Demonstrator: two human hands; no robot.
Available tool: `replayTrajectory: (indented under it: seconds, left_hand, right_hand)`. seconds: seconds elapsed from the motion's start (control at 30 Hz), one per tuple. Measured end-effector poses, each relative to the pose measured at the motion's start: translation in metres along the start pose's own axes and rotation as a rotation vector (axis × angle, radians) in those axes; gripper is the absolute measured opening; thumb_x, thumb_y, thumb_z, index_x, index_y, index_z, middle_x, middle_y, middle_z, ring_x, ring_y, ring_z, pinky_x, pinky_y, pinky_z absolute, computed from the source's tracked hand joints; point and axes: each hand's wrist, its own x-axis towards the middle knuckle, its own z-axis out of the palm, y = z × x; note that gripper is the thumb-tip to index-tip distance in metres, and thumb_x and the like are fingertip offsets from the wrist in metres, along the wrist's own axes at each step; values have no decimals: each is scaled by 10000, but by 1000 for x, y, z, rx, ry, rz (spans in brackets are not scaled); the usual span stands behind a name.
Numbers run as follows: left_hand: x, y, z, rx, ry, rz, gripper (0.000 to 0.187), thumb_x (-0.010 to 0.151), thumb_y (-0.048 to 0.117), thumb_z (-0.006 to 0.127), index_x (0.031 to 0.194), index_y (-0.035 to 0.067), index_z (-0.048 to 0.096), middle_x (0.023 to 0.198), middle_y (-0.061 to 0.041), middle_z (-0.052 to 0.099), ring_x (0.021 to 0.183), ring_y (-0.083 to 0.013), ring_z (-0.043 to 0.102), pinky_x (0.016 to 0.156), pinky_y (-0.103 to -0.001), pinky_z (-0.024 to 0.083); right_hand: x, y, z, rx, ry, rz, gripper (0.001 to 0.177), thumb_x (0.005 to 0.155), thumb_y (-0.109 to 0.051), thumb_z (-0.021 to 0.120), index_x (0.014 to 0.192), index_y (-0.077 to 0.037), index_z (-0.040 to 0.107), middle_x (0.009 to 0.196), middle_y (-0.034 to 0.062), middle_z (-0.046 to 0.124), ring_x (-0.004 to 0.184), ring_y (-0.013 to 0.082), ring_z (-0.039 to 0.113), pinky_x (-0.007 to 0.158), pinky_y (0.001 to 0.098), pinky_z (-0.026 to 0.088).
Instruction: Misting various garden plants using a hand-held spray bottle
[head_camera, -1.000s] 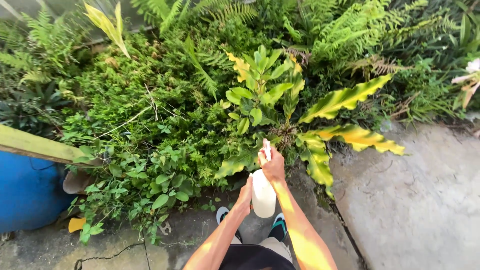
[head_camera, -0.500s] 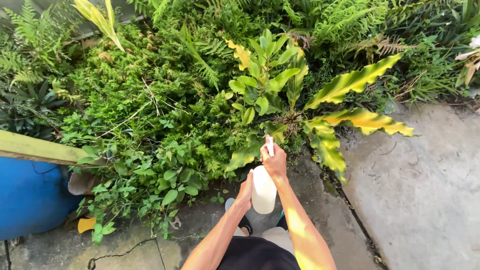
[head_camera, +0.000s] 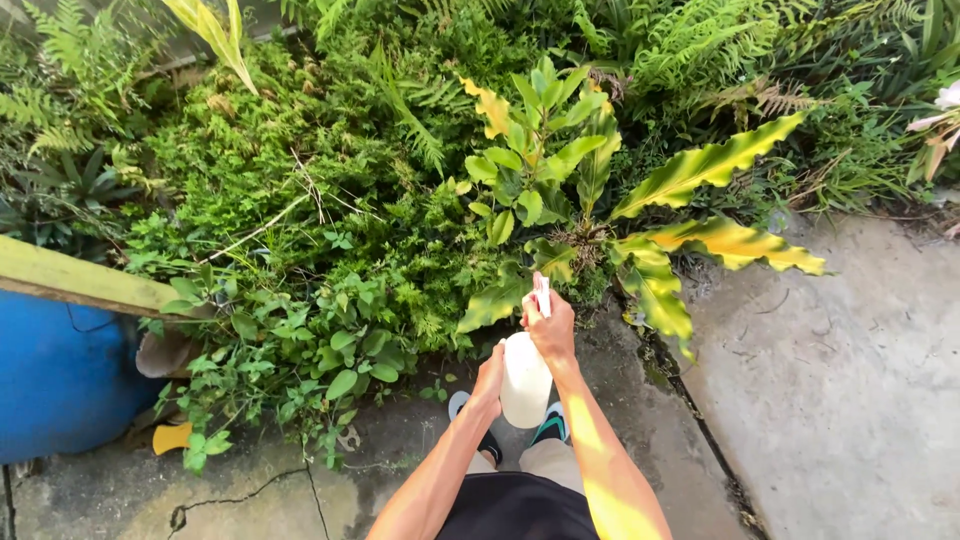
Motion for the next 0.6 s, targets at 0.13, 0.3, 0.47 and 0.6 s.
replayTrajectory:
  seconds: [0.13,0.3,0.47,0.6]
  left_hand:
    - [-15,-11,10,1,11,-10,665,879,576,615,1249,28,689,1021,-160,709,834,-257,742,702,-404,627]
    - [-27,-37,33,-8,20,1,694,908,581,576,1309,19,649,1095,-179,675,914,-263,727,766,-428,608]
    - [-23,-99,47,-78,29,30,673,924,561,576,1329,28,640,1181,-202,673,942,-286,733,754,-448,616]
    - [-42,-145,65,-97,51,54,672,926,570,587,1302,17,652,1131,-211,677,901,-300,731,705,-452,621]
  right_hand:
    - [-25,-36,-12,64,-35,-23,184,854,-115,728,981,8,677,757,180,712,657,190,697,603,269,633]
    - [-22,16,-43,74,-115,-52,141,906,-98,684,962,28,652,753,148,689,671,179,690,577,243,623]
    - [-44,31,-89,55,-117,-32,113,906,-130,682,851,-34,660,608,121,657,515,165,650,456,236,563]
    - [-62,41,-125,119,-176,-42,176,900,-144,711,1012,-23,648,787,123,700,691,152,689,563,240,601]
